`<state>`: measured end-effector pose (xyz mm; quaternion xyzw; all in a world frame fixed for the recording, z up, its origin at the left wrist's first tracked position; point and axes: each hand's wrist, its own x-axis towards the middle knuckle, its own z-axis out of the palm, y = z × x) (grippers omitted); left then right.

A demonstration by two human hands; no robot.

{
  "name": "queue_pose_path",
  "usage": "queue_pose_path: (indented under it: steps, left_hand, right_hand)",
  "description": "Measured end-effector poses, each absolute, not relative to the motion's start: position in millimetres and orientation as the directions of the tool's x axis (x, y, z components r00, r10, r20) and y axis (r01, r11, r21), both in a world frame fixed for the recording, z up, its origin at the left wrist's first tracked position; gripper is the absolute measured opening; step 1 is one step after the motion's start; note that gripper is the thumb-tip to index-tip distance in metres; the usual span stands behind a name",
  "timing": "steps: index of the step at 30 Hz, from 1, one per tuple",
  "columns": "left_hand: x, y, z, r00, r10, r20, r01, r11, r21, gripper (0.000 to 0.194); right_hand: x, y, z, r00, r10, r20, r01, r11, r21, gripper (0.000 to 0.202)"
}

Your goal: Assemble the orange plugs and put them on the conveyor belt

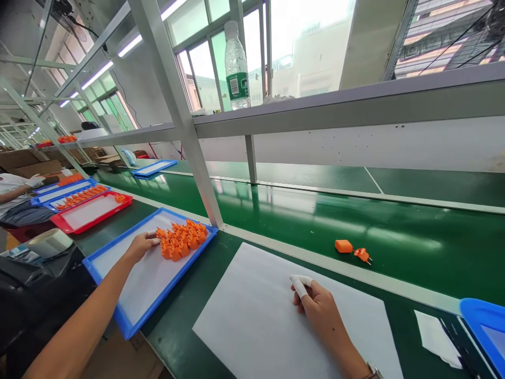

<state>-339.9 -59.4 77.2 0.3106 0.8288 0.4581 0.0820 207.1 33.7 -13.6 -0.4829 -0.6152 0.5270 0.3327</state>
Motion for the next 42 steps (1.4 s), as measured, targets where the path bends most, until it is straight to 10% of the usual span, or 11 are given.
queue_pose_path:
  steps: [8,18,28,37,42]
  left_hand:
    - [-295.5,-20.6,123.0,-0.711,0.589,0.384,0.611,0.247,0.752,0.05]
    - [-17.9,127.7,47.6,0.148,0.981,0.122,0.554,-0.185,0.812,0.047]
    - [109.0,205.9,19.7,0.171,0.972,0.161,0.549,-0.23,0.804,0.046]
    - [60.7,108.4,51.1,0.261,0.943,0.207,0.358,-0.294,0.886,0.055]
    - [22.5,46.2,47.6,0.271,0.906,0.325,0.632,-0.422,0.65,0.032]
  right_hand:
    - [203.2,28.4,-1.9,-0.305,0.95,-0.07,0.17,-0.018,-0.985,0.035]
    - [201.7,39.2,-4.9,-0.295,0.955,0.015,-0.003,0.015,-1.0,0.021]
    - [201.4,45.8,-6.5,-0.283,0.957,0.058,-0.127,0.023,-0.992,0.016]
    - [204.0,54.6,0.5,-0.207,0.978,-0.039,-0.351,-0.112,-0.93,0.03]
    - [206.5,54.2,2.8,-0.293,0.955,-0.052,-0.422,-0.178,-0.889,0.054]
